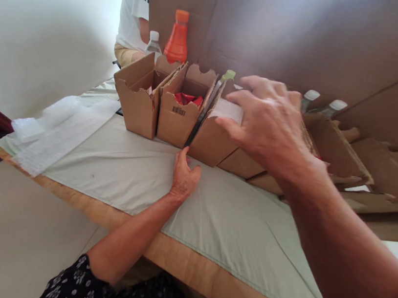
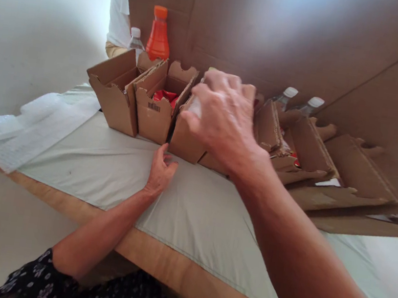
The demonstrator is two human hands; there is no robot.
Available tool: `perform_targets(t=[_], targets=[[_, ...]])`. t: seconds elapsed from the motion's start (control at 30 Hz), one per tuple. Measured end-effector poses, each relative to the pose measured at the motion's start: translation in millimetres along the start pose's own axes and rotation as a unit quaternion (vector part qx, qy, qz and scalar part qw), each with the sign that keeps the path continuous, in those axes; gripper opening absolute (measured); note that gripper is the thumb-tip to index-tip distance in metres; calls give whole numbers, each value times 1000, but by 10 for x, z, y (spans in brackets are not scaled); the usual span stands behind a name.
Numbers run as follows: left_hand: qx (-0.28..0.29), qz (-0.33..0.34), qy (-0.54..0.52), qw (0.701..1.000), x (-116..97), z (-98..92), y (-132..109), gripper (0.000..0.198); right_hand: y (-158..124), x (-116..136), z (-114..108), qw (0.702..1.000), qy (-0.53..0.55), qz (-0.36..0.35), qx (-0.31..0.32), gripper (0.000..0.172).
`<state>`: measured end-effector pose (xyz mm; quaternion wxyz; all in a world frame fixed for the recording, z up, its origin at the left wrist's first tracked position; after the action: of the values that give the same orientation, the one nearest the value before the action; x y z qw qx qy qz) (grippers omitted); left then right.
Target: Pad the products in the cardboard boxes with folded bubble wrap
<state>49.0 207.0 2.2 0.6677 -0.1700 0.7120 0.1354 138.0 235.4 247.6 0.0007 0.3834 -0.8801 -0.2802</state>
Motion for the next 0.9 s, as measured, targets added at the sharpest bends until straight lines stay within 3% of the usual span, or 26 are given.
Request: perform_targets(t=[0.13,0.23,0.3,0.37,0.5,0.6,0.7,0.8,0.9], targets=[[-51,-16,-14,998,-111,-143,32,61,532,442,402,998,3,-47,48,20],[-87,0,-31,996,-314,-417,-60,60,779,560,721,994,-3,-30,101,9],[-115,33,-46,992,-453,-703,-232,58,796,648,740,993,9,-31,111,19],[-143,74,-59,985,-541,-1039,-474,56,666,787,589,993,22,-48,107,24],[-185,91,-62,977,-481,-1649,-946,57,-22,1161,19,983,73,-134,99,26],[-171,86,-36,981,-398,-1873,-1184,62,-712,1219,-394,968,140,-186,91,28],[-118,92,-11,989,-358,-1875,-1365,69,-1302,833,-691,977,158,-134,56,31],[-86,70,-2,994,-288,-1804,-1523,75,-1864,180,-929,996,82,24,-27,26],[-57,24,20,998,-183,-1709,-1634,67,-2470,-190,-922,985,90,134,-58,53]])
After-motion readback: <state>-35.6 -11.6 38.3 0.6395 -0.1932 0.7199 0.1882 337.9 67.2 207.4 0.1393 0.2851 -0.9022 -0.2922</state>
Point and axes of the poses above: each hand's wrist, its own y-axis towards the middle knuckle, its own z-axis out of the palm, x = y × z, the point moved 7 cm from there along y, towards the middle knuckle, and after that the axes turned 10 degrees about -z, right-handed, at the moved point
